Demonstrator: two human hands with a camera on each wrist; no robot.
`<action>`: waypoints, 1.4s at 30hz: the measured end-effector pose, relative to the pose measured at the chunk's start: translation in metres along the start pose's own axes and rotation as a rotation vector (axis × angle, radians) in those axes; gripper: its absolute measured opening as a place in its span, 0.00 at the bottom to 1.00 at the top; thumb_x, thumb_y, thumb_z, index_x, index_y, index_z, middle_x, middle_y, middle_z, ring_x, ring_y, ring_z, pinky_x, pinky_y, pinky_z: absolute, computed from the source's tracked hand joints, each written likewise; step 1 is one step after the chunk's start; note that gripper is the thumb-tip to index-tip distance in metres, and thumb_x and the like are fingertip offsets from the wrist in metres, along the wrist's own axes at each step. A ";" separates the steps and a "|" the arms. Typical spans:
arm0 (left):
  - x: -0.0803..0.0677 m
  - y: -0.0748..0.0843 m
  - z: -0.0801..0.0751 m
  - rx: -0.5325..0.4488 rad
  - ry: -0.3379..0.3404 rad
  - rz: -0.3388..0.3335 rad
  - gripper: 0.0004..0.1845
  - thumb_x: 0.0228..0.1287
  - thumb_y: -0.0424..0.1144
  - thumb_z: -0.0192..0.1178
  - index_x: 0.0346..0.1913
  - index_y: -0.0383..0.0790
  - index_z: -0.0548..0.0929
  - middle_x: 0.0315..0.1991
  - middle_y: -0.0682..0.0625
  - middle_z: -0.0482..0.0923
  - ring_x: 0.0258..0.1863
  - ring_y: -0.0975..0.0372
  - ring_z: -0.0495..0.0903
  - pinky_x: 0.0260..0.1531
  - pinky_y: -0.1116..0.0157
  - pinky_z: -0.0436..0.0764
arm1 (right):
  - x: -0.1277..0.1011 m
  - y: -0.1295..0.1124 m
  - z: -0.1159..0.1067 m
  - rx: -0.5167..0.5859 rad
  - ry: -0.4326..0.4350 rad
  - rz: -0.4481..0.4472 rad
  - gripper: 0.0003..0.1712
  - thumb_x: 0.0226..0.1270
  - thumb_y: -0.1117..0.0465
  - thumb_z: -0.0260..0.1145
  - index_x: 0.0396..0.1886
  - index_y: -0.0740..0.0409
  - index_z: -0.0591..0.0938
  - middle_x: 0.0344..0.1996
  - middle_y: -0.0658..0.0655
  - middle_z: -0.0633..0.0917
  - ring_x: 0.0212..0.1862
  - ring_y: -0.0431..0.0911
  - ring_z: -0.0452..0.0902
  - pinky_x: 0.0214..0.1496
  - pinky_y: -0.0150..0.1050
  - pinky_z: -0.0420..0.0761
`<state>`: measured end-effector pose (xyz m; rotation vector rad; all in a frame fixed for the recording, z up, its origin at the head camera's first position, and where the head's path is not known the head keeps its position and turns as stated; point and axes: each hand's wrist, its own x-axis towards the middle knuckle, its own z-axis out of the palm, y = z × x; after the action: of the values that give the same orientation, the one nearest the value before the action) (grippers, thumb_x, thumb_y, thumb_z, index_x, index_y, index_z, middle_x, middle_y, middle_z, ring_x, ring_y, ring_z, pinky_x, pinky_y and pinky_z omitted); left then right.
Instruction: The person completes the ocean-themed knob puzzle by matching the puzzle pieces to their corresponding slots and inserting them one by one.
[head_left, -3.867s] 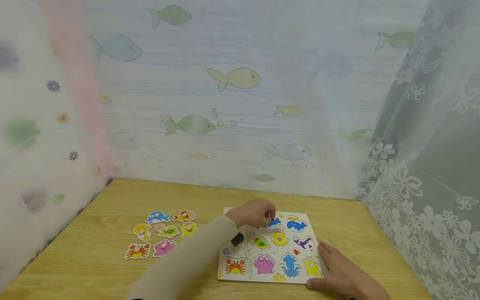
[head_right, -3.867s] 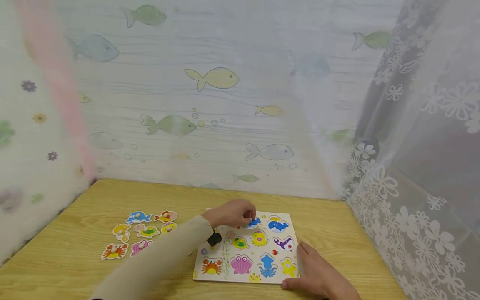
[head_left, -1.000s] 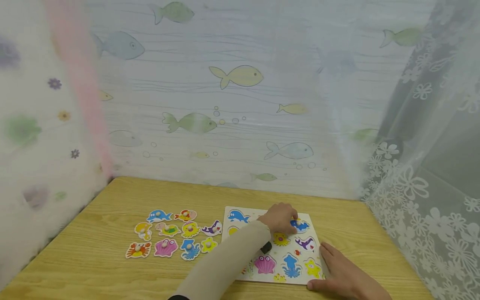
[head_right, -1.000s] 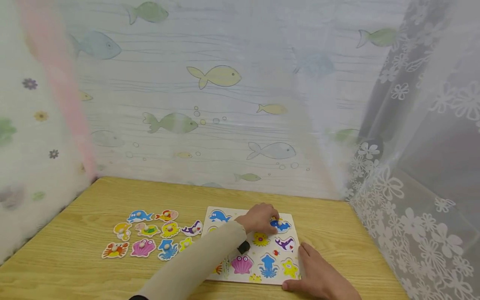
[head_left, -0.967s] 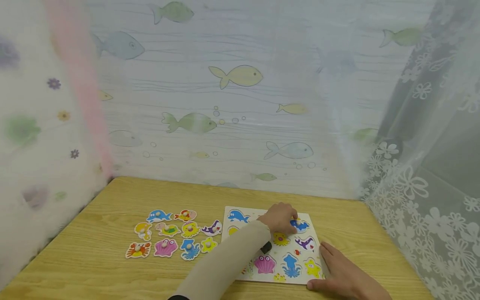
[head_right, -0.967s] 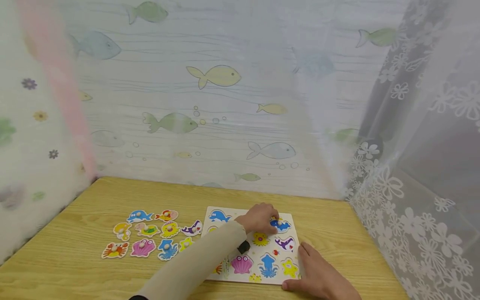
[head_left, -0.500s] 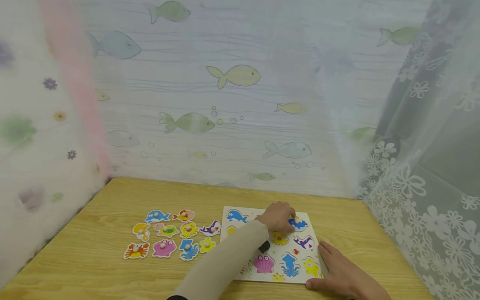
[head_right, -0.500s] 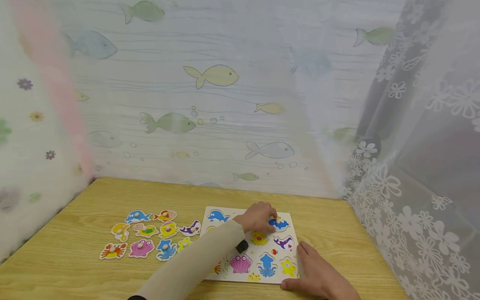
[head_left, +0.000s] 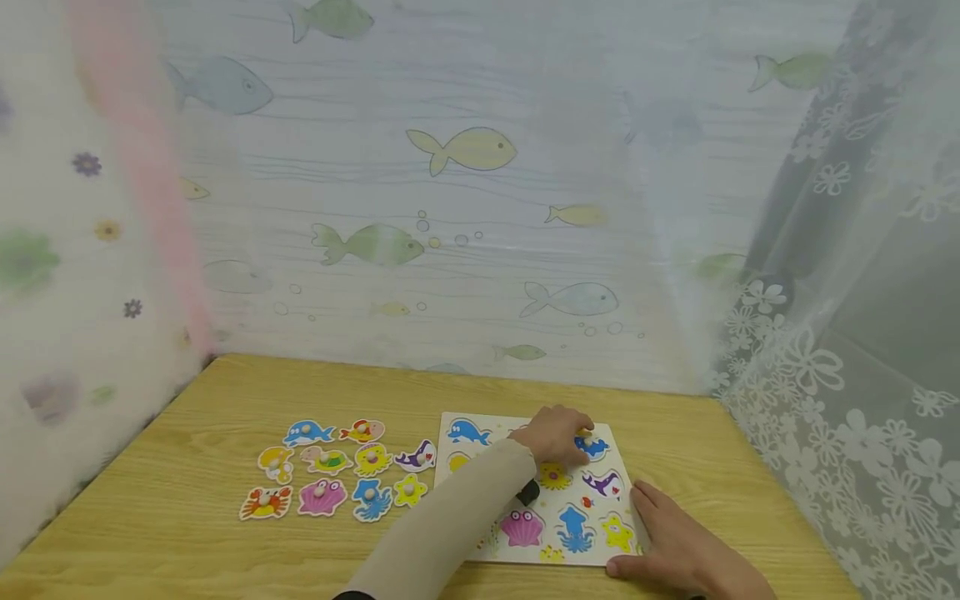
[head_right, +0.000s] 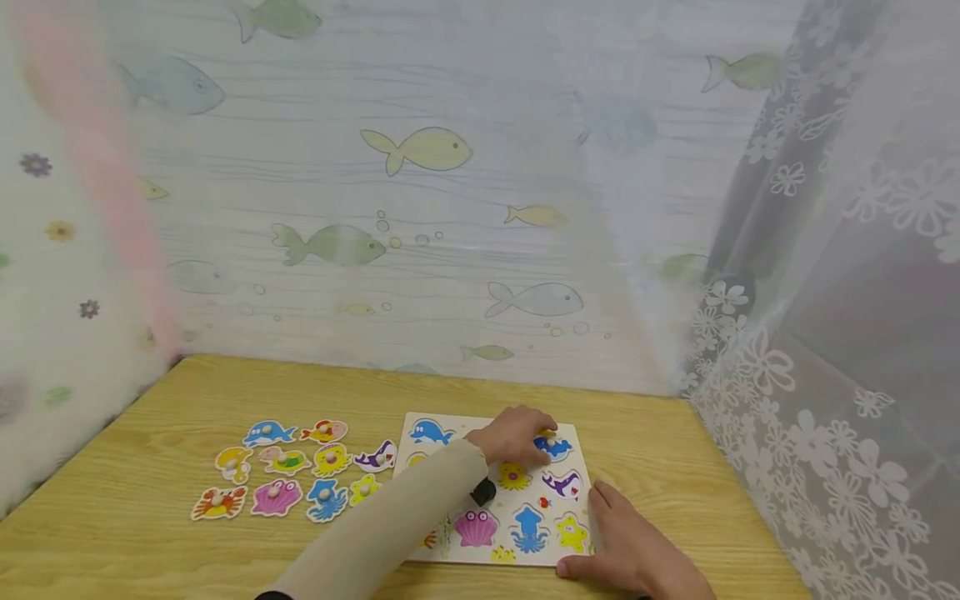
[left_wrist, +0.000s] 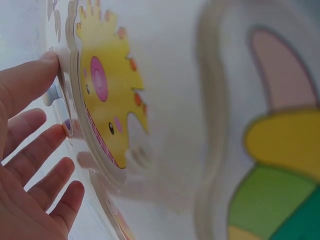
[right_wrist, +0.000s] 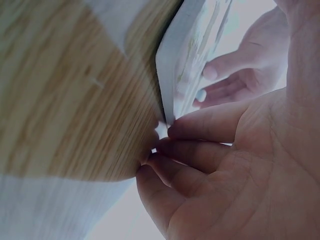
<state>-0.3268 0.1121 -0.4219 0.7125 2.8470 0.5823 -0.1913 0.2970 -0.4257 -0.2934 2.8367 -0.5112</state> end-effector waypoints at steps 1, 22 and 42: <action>0.000 0.000 0.000 0.007 0.004 0.008 0.28 0.52 0.54 0.70 0.59 0.65 0.77 0.55 0.64 0.75 0.58 0.62 0.70 0.55 0.57 0.71 | 0.000 0.000 0.000 0.001 0.000 0.002 0.70 0.40 0.26 0.68 0.71 0.71 0.57 0.70 0.69 0.58 0.68 0.64 0.56 0.63 0.63 0.59; -0.007 0.000 -0.009 -0.024 -0.018 -0.009 0.27 0.53 0.50 0.70 0.59 0.65 0.77 0.56 0.65 0.75 0.56 0.63 0.71 0.55 0.55 0.72 | 0.006 -0.002 0.000 -0.002 -0.014 -0.021 0.70 0.41 0.25 0.68 0.70 0.74 0.58 0.69 0.72 0.58 0.68 0.67 0.54 0.63 0.64 0.58; -0.020 -0.030 -0.023 -0.030 -0.026 0.159 0.25 0.57 0.46 0.69 0.59 0.55 0.78 0.55 0.62 0.77 0.56 0.66 0.73 0.55 0.65 0.71 | -0.001 0.002 0.000 0.028 -0.029 0.024 0.71 0.41 0.26 0.68 0.71 0.73 0.55 0.70 0.69 0.58 0.69 0.64 0.55 0.63 0.63 0.60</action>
<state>-0.3273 0.0703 -0.4115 0.9399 2.7690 0.6312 -0.1904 0.2989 -0.4266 -0.2585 2.7992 -0.5366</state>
